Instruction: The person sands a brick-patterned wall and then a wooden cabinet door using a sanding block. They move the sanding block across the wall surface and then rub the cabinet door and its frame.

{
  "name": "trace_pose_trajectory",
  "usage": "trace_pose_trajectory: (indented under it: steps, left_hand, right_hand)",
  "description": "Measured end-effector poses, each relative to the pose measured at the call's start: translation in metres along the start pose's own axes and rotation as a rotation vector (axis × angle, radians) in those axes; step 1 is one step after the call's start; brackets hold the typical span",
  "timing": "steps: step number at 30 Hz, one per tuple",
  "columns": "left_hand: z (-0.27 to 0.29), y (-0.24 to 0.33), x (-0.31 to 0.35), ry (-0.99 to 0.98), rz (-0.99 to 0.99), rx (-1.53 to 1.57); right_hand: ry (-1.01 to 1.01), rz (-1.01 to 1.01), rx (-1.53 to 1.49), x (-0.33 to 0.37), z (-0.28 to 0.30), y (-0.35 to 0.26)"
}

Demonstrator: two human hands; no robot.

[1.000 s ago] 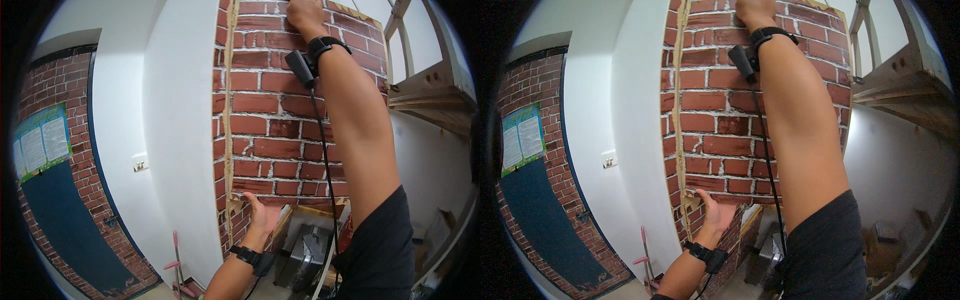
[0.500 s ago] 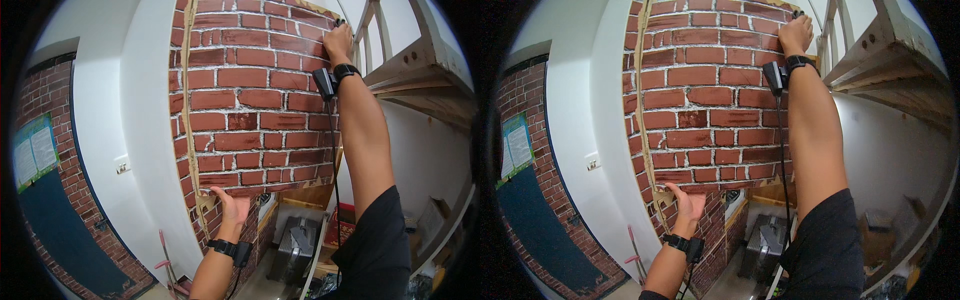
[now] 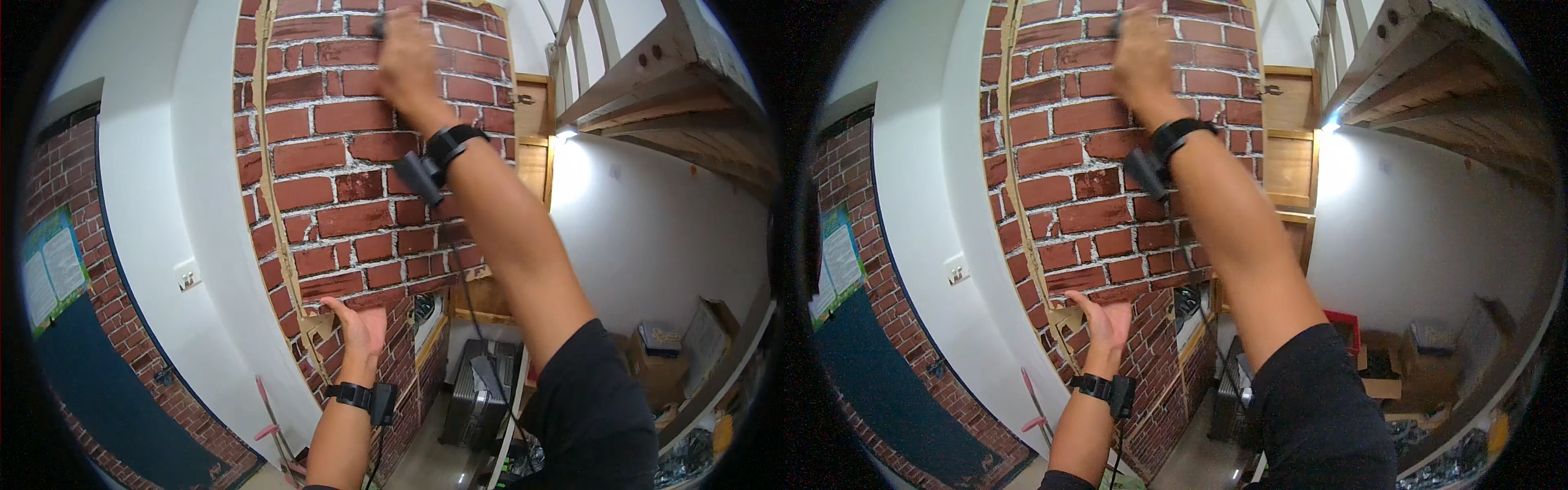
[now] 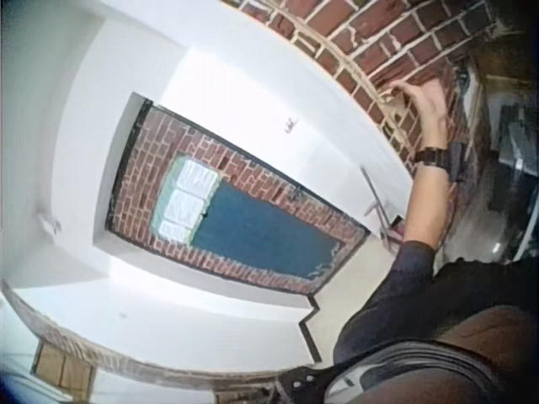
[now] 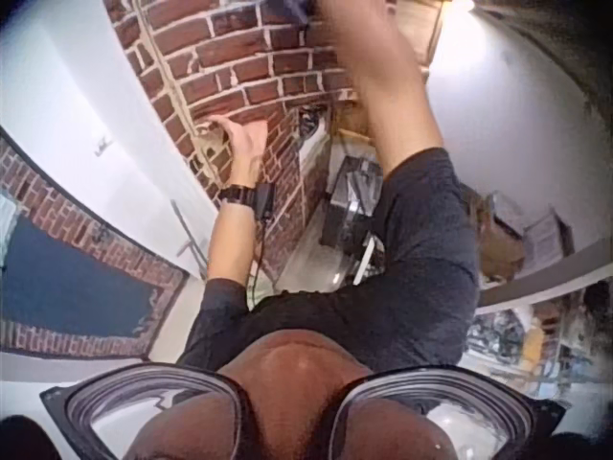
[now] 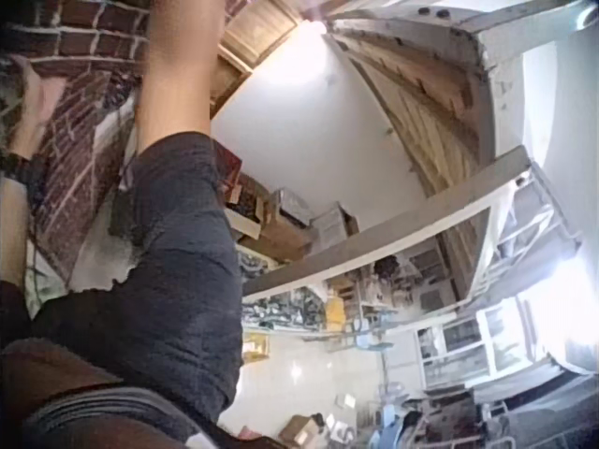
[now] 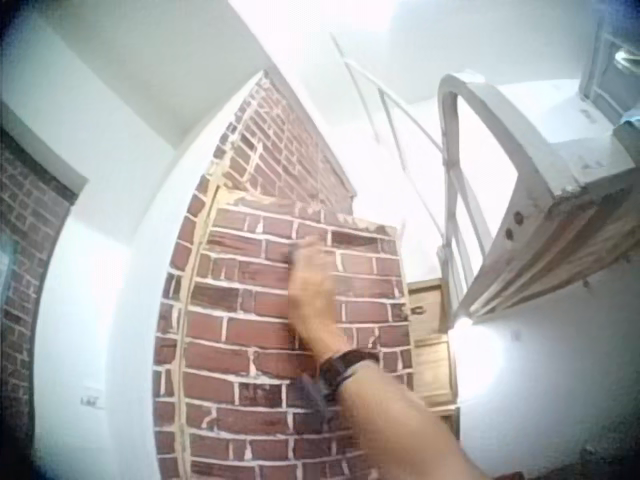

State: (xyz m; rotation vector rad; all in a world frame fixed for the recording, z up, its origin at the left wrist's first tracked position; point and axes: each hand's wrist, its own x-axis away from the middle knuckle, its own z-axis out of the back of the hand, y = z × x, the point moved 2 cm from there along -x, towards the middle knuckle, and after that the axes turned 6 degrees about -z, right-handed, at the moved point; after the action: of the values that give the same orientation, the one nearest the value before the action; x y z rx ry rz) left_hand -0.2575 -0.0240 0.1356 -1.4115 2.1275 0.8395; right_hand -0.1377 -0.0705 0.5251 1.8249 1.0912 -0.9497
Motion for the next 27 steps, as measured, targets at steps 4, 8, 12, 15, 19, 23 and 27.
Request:
trace_pose_trajectory:
  steps: [4,8,12,15,19,23,27]
  left_hand:
    - [0.0,0.001,0.001,0.022,0.007,-0.017]
    - [-0.004,0.002,0.006,0.042,0.041,0.037]
    - [-0.011,0.005,0.013,0.121,0.06,0.05]
    - [-0.014,0.008,0.014,0.138,0.069,0.062]
    - [-0.012,0.008,0.014,0.117,0.06,0.093]
    - [-0.006,0.004,0.01,0.08,0.065,0.115]
    - [-0.002,0.003,0.005,0.04,0.048,0.101]
  right_hand:
    - [-0.126,0.206,-0.269,0.031,0.033,-0.084]
    - [-0.4,0.48,-0.229,0.065,0.056,-0.125]
    - [-0.306,0.48,-0.174,0.065,0.056,-0.123]
    - [-0.355,0.326,-0.143,0.046,0.05,-0.113]
    - [-0.308,0.068,0.064,0.004,0.062,-0.064]
    - [-0.391,-0.277,0.182,-0.01,0.082,0.034]
    - [-0.163,-0.24,0.322,0.011,0.095,0.098]
